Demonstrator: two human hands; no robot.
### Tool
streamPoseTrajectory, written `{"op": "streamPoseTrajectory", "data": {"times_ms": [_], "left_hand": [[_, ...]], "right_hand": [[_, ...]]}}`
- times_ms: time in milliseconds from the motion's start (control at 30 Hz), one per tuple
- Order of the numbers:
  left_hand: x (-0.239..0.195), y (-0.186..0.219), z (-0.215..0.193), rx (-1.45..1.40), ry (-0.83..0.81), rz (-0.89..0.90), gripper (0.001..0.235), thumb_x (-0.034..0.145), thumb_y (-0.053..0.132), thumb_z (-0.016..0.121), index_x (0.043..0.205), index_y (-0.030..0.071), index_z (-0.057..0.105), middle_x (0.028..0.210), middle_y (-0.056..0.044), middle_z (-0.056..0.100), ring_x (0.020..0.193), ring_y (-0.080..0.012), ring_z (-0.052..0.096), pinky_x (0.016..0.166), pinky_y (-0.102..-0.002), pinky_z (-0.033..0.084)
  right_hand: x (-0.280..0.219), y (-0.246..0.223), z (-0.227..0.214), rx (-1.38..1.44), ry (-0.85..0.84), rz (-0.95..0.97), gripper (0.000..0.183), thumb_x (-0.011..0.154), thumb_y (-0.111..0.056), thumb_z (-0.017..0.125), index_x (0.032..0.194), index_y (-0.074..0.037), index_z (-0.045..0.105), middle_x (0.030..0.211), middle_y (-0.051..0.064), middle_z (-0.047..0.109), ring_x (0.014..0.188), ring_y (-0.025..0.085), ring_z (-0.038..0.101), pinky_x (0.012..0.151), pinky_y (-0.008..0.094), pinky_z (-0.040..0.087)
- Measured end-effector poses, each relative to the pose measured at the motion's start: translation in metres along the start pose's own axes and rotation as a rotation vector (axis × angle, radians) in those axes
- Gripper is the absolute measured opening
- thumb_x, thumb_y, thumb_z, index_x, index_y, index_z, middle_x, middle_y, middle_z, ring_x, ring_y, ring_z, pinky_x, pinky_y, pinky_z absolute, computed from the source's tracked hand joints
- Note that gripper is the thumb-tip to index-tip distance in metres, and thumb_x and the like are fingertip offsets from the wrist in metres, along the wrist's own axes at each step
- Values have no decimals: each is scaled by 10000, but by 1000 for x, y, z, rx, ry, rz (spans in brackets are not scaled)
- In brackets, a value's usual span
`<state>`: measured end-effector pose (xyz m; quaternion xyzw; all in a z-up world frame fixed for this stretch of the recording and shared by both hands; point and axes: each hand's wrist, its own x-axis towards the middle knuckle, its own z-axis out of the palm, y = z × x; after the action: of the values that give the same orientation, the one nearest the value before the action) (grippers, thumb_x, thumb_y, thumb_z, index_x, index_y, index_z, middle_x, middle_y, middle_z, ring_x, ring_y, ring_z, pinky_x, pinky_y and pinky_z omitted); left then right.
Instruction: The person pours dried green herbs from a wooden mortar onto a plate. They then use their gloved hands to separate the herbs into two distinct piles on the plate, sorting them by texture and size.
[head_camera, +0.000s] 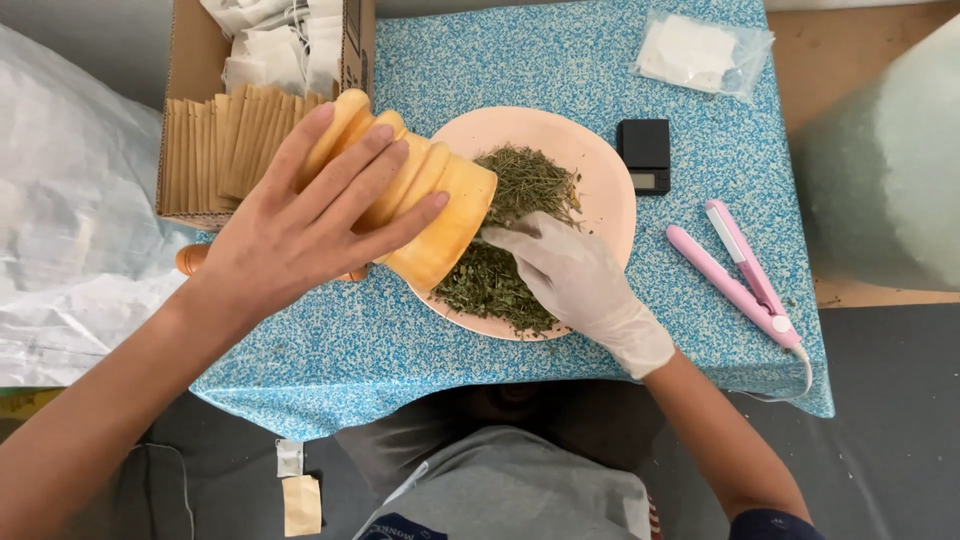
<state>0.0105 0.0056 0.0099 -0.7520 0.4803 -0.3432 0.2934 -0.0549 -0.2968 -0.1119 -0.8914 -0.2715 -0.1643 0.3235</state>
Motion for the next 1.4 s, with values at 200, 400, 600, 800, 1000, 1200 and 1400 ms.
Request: {"op": "streamPoseTrajectory", "data": {"times_ms": [200, 400, 600, 800, 1000, 1200, 1400], "left_hand": [[0, -11, 19, -52, -1, 19, 975, 794, 391, 891, 1696, 424, 522, 1627, 10, 621, 1603, -198, 498, 1460, -491, 187], [9, -21, 22, -243, 39, 54, 755, 992, 104, 905, 1655, 243, 571, 1609, -115, 657, 1567, -310, 572, 1407, -561, 291], [-2, -29, 55, -169, 55, 110, 799, 1029, 132, 939, 1680, 249, 491, 1678, -89, 600, 1619, -305, 482, 1432, -556, 197], [7, -37, 72, -165, 80, 114, 747, 1095, 156, 954, 1678, 186, 487, 1707, -101, 587, 1639, -282, 469, 1449, -508, 172], [10, -44, 59, -390, 99, 79, 774, 1077, 84, 1062, 1644, 3, 542, 1674, -261, 652, 1606, -387, 527, 1413, -541, 250], [8, -34, 42, -385, 67, 51, 618, 1086, 30, 978, 1608, 11, 650, 1660, -236, 682, 1592, -391, 589, 1418, -548, 289], [13, -34, 51, -575, 154, 43, 724, 1105, 175, 1070, 1588, -83, 597, 1627, -344, 642, 1548, -505, 590, 1376, -603, 302]], "right_hand": [[-3, -5, -21, 20, 65, 66, 434, 960, 10, 707, 1364, -139, 759, 1210, 32, 720, 729, 145, 641, 661, 287, 528], [18, 3, -8, 20, 57, 28, 461, 1005, -6, 660, 1449, -120, 699, 1123, 57, 649, 735, 177, 623, 662, 312, 530], [11, -11, -20, -78, 58, 24, 457, 986, -29, 673, 1423, -150, 726, 1029, 28, 640, 738, 162, 604, 631, 298, 496], [33, -26, -18, -342, 135, 7, 505, 1015, -76, 655, 1515, -145, 676, 1040, 28, 581, 720, 167, 573, 595, 296, 499], [36, -39, -20, -350, 189, 8, 418, 1000, -84, 696, 1414, -122, 732, 1032, 20, 589, 741, 150, 615, 577, 292, 484], [39, -50, -30, -238, 172, 52, 418, 1018, -38, 706, 1431, -103, 710, 1081, 60, 612, 641, 196, 567, 572, 331, 487], [36, -51, -19, -387, 218, -25, 431, 1021, -114, 724, 1448, -166, 736, 1150, 38, 631, 713, 139, 598, 590, 259, 525]]}}
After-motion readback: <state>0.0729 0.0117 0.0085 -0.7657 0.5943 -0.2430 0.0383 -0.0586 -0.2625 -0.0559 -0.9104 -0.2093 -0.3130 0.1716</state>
